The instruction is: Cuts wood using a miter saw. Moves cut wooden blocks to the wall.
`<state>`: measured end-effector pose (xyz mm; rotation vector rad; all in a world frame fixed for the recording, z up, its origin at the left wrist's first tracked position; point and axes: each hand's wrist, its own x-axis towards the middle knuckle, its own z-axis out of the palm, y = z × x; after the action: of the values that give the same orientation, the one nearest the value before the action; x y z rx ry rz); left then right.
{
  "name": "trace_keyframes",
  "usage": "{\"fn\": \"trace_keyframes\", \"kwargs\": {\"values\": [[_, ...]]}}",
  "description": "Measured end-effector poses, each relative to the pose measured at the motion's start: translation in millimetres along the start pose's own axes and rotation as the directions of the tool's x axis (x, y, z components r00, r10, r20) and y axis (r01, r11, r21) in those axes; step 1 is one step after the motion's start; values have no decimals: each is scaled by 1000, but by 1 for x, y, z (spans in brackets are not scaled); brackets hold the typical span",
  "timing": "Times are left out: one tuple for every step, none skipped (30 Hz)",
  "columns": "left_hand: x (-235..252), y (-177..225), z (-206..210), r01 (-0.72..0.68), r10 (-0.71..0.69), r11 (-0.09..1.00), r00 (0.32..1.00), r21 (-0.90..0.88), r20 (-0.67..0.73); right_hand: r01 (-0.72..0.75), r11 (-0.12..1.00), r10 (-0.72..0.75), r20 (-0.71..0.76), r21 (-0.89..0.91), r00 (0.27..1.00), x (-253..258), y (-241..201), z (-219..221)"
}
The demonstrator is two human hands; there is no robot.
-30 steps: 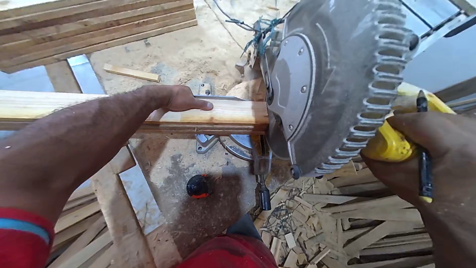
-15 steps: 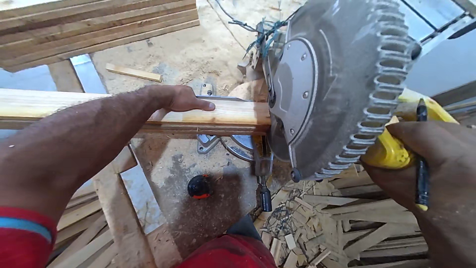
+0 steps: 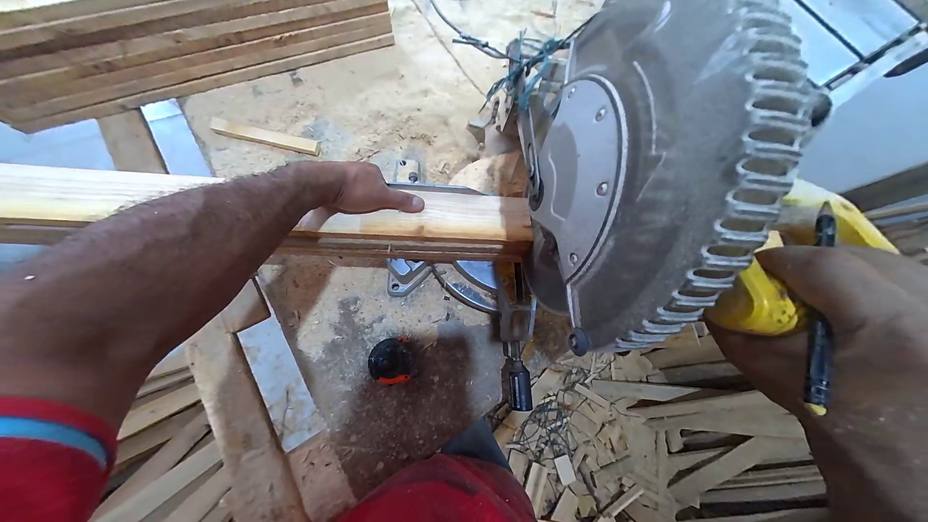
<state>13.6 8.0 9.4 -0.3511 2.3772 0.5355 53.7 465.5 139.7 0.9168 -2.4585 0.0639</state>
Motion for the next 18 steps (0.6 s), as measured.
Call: {"fn": "trace_keyframes", "kwargs": {"values": [[0, 0, 0, -4, 4, 1000, 1000, 4, -1, 3, 1000, -3, 0, 2, 1000, -1, -1, 0], [0, 0, 0, -6, 6, 1000, 1000, 4, -1, 10, 1000, -10, -7, 6, 1000, -3, -2, 1], [0, 0, 0, -8, 8, 1000, 1000, 7, 0, 16, 1000, -16, -19, 10, 1000, -3, -4, 2], [-1, 0, 0, -11, 11, 1000, 1000, 11, 1, 19, 1000, -18, -26, 15, 1000, -4, -4, 3], [-1, -1, 0, -17, 17, 1000, 1000, 11, 2, 19, 1000, -18, -30, 18, 999, -5, -4, 4], [0, -2, 0, -22, 22, 1000, 1000, 16, 3, 17, 1000, -16, -32, 17, 999, -6, -5, 5], [2, -3, 0, -25, 24, 1000, 1000, 18, 7, 13, 1000, -13, -32, 14, 999, -7, -5, 6], [4, -4, 0, -25, 25, 1000, 1000, 12, 6, 15, 1000, -15, -38, 12, 999, -8, -4, 6], [8, -5, 0, -25, 25, 1000, 1000, 6, 14, 19, 1000, -19, -45, 6, 999, -9, -4, 7], [12, -6, 0, -20, 20, 1000, 1000, 5, 22, 25, 1000, -25, -49, 6, 998, -9, -4, 7], [15, -7, 1, -14, 14, 1000, 1000, 3, 27, 30, 1000, -29, -53, 8, 998, -10, -5, 8], [17, -8, 1, -9, 9, 1000, 999, 2, 32, 30, 999, -29, -57, 14, 998, -10, -5, 8], [18, -9, 1, -9, 9, 1000, 999, 2, 37, 26, 1000, -25, -59, 17, 998, -11, -6, 9], [19, -10, 1, -12, 12, 1000, 999, -5, 39, 22, 1000, -21, -57, 13, 998, -12, -6, 9], [20, -11, 2, -14, 14, 1000, 999, -14, 40, 20, 1000, -20, -59, 8, 998, -12, -7, 10], [21, -11, 2, -15, 15, 1000, 999, -21, 41, 22, 1000, -22, -62, 4, 998, -13, -7, 11], [21, -11, 2, -14, 15, 1000, 999, -20, 41, 27, 1000, -26, -66, 3, 998, -13, -7, 11], [21, -11, 2, -14, 15, 1000, 999, -20, 40, 29, 1000, -28, -66, 5, 997, -14, -7, 12]]}}
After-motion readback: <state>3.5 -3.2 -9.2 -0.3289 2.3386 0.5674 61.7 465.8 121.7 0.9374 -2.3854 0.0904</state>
